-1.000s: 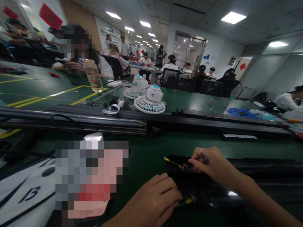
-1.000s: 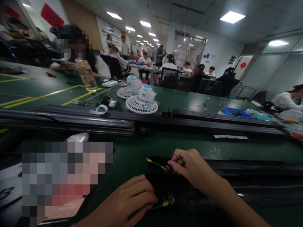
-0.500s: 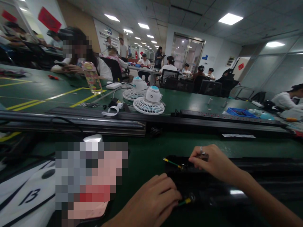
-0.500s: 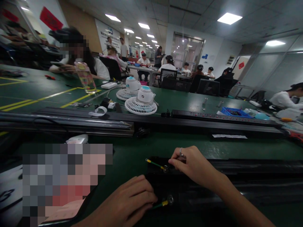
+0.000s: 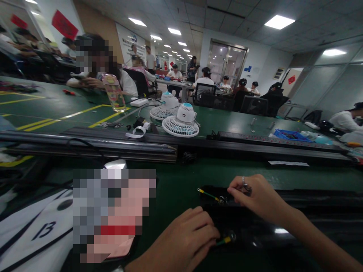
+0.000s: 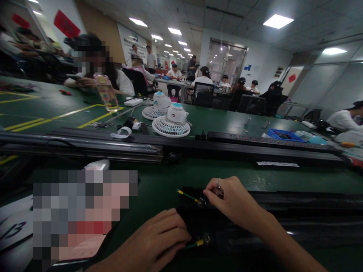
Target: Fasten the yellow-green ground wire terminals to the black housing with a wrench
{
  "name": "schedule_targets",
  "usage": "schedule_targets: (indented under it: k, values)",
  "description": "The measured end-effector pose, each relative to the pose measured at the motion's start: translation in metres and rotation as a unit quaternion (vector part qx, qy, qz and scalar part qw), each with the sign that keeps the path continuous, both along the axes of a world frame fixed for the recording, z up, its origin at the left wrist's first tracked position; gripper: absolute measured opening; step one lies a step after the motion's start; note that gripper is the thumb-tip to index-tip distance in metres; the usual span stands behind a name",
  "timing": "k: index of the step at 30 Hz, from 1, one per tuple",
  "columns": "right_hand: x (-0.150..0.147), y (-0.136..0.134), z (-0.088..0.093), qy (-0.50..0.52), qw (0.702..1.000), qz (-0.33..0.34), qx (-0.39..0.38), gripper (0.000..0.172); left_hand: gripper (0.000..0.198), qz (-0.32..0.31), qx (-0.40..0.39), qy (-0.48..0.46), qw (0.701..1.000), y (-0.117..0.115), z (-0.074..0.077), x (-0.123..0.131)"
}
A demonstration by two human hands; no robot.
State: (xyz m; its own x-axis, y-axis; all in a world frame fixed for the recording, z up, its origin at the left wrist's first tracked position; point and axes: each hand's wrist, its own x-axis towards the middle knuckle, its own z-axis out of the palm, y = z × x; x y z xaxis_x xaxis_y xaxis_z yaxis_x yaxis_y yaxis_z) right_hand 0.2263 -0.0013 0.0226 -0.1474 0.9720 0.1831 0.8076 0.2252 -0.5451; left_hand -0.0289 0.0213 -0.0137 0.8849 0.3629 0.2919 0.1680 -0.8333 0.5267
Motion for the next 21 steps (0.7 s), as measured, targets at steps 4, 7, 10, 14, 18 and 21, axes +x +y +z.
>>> schedule_targets:
  k: [4,7,10,14,18,21]
  values:
    - [-0.0008,0.0003,0.0009,-0.005,1.000,0.006,0.001,0.019,0.029,0.001,0.003,0.002,1.000,-0.0001,0.0003,0.0000]
    - [0.0002,0.0011,0.0004,0.010,1.000,0.009,-0.009,0.018,0.030,-0.002,0.000,0.007,1.000,0.0000,0.0006,-0.0004]
    - [0.0016,0.0016,-0.0015,0.028,0.999,0.008,-0.031,0.018,0.031,-0.005,-0.004,0.010,1.000,0.0004,0.0001,-0.0008]
    - [0.0019,0.0019,-0.0031,0.041,0.998,0.005,-0.051,0.017,0.032,-0.003,-0.007,0.010,1.000,0.0009,-0.0014,-0.0013]
    - [0.0001,0.0016,-0.0013,0.034,0.998,0.008,-0.053,0.019,0.033,0.006,-0.017,0.024,1.000,0.0002,-0.0027,-0.0019]
    - [-0.0008,0.0003,0.0009,0.034,0.998,0.011,-0.053,0.020,0.034,0.010,-0.026,0.040,0.999,0.0001,-0.0021,-0.0017]
